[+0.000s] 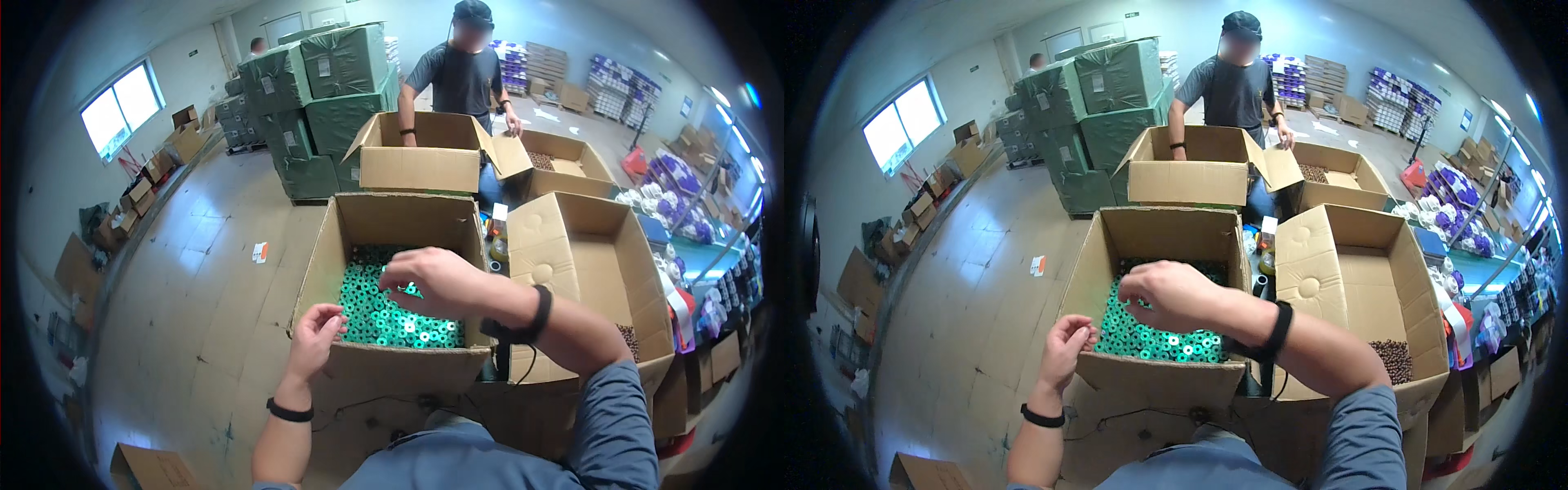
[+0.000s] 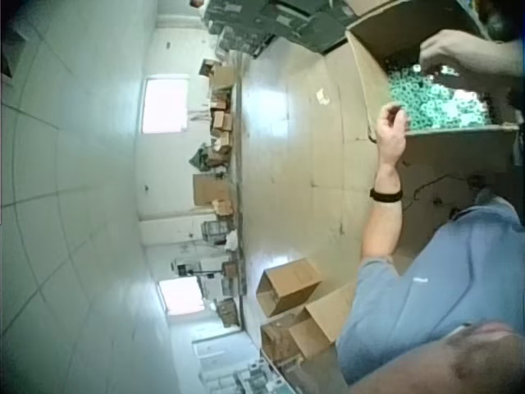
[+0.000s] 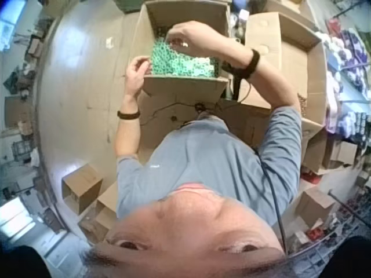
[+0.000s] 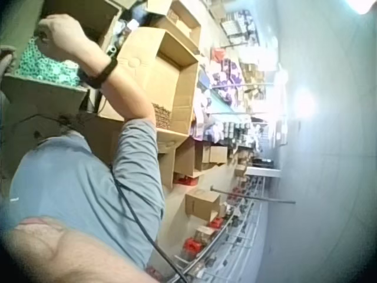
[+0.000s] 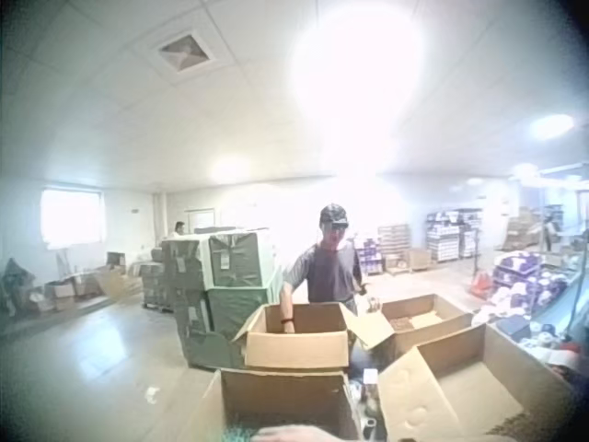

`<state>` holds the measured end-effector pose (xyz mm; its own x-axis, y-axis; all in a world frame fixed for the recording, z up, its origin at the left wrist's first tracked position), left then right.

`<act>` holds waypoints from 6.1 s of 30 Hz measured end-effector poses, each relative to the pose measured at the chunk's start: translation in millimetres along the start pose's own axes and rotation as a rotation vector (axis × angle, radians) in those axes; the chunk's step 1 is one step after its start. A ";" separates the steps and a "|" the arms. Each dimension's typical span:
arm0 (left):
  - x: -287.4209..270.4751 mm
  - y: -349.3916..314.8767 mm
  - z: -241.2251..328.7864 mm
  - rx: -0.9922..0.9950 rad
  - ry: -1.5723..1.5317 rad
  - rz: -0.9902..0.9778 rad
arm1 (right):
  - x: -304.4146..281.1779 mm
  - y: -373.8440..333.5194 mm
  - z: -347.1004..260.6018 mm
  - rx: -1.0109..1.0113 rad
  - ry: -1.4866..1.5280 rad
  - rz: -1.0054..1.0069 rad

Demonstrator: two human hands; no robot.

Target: The person sorts small green plastic rings and metallic cylindrical parts between two cardboard boxes. They pick up handfuls of the green rings from one box and transfer them to the other, then pick up handfuls of the metallic parts and transfer them back.

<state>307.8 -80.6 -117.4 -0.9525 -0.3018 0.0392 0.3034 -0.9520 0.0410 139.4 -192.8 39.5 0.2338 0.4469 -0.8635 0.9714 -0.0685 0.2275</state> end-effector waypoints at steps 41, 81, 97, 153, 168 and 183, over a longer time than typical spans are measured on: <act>-68.3 66.0 -174.4 -0.612 -0.606 0.054 | 339.8 75.1 373.9 0.654 0.055 0.101; -76.4 76.2 -163.7 -0.573 -0.783 0.138 | 317.3 77.5 417.8 0.696 -0.348 0.058; -67.6 85.3 -139.1 -0.599 -0.898 0.384 | 191.8 171.5 189.7 -0.126 0.381 0.181; -76.4 68.3 -162.0 -0.483 -1.141 0.014 | 207.0 162.4 307.1 0.447 0.407 0.200; -78.8 68.8 -181.0 -0.552 -1.036 0.038 | 300.8 46.0 440.9 0.895 -0.119 -0.115; -79.2 68.9 -177.5 -0.556 -1.008 0.059 | 293.0 62.6 435.5 0.789 -0.225 0.043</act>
<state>399.8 -131.2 -294.9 -0.4082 -0.4074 0.8169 0.0549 -0.9042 -0.4235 287.2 -454.6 -395.2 0.1927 0.2456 -0.9500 0.6857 -0.7263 -0.0487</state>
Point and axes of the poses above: each hand's wrist, its own y-axis towards the middle knuckle, its own x-axis out of the palm, z = x × y, the point moved 9 cm from there along y, towards the middle knuckle, and after that the axes turned 8 degrees about -z, right-handed, at the moved point
